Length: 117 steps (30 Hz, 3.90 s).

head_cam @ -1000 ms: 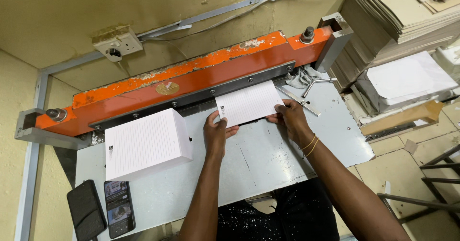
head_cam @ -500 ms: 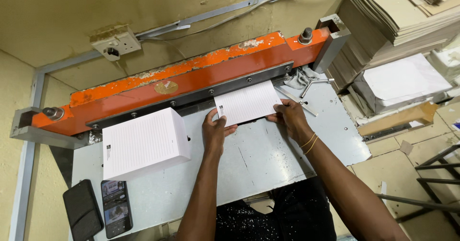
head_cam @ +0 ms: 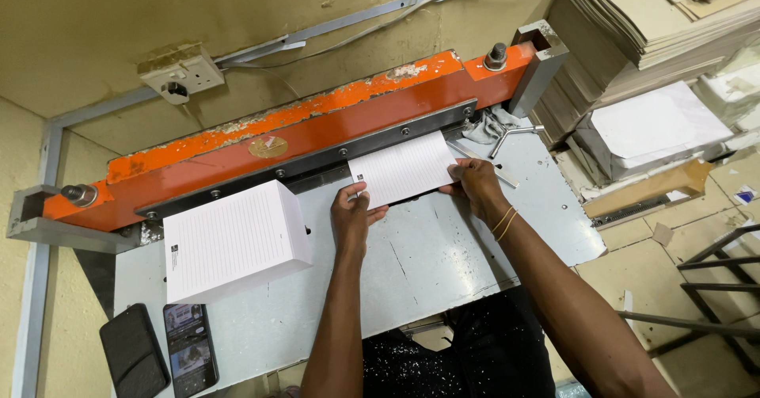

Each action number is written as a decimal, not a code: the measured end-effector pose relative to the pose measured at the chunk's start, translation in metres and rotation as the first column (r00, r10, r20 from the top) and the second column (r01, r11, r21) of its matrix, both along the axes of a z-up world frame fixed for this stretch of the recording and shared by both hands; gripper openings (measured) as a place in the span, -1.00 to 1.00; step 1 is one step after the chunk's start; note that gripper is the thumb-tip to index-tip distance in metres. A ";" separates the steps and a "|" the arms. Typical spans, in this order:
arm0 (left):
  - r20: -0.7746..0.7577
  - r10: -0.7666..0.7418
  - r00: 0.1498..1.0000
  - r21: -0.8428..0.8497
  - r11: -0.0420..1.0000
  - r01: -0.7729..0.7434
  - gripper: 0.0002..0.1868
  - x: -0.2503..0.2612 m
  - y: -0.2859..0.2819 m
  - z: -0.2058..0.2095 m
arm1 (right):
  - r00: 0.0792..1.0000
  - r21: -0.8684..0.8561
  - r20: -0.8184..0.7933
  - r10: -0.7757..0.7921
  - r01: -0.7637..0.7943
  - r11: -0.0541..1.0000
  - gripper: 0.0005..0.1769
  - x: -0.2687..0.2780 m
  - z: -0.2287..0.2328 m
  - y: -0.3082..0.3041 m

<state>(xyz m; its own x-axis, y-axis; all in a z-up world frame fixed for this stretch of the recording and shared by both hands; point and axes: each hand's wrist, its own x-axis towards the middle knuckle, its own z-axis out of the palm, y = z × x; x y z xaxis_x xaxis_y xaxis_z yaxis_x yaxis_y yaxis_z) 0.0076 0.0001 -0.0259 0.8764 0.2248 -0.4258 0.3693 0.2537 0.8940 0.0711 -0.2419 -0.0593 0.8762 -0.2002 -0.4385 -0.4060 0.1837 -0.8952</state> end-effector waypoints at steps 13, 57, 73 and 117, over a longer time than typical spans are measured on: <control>0.008 0.002 1.000 0.025 1.000 -0.002 -0.67 -0.001 -0.001 -0.006 | 1.000 0.023 0.008 0.023 -0.023 0.999 -0.67 -0.007 0.007 -0.002; 0.308 -0.558 0.771 0.941 0.060 -0.332 -0.81 -0.146 0.202 0.061 | 0.758 -0.981 -0.096 0.645 0.037 -0.190 -0.39 -0.248 0.032 -0.083; 0.493 -0.542 0.681 0.806 -0.011 -0.592 -0.86 -0.197 0.182 -0.023 | 0.753 0.294 -0.095 0.652 -0.604 0.741 -0.36 -0.144 0.143 0.183; -0.018 0.135 0.991 0.323 0.938 -0.122 -0.61 -0.079 -0.008 0.027 | 0.964 -0.069 -0.019 0.267 -0.268 0.961 -0.58 -0.177 0.049 0.008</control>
<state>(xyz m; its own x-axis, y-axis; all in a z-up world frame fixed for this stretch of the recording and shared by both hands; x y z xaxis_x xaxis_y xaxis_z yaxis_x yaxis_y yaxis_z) -0.0712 -0.0075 0.0011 0.8148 0.4651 -0.3461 0.3890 0.0039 0.9212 -0.1055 -0.2337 -0.0104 0.8979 0.0102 -0.4400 -0.4401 0.0043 -0.8979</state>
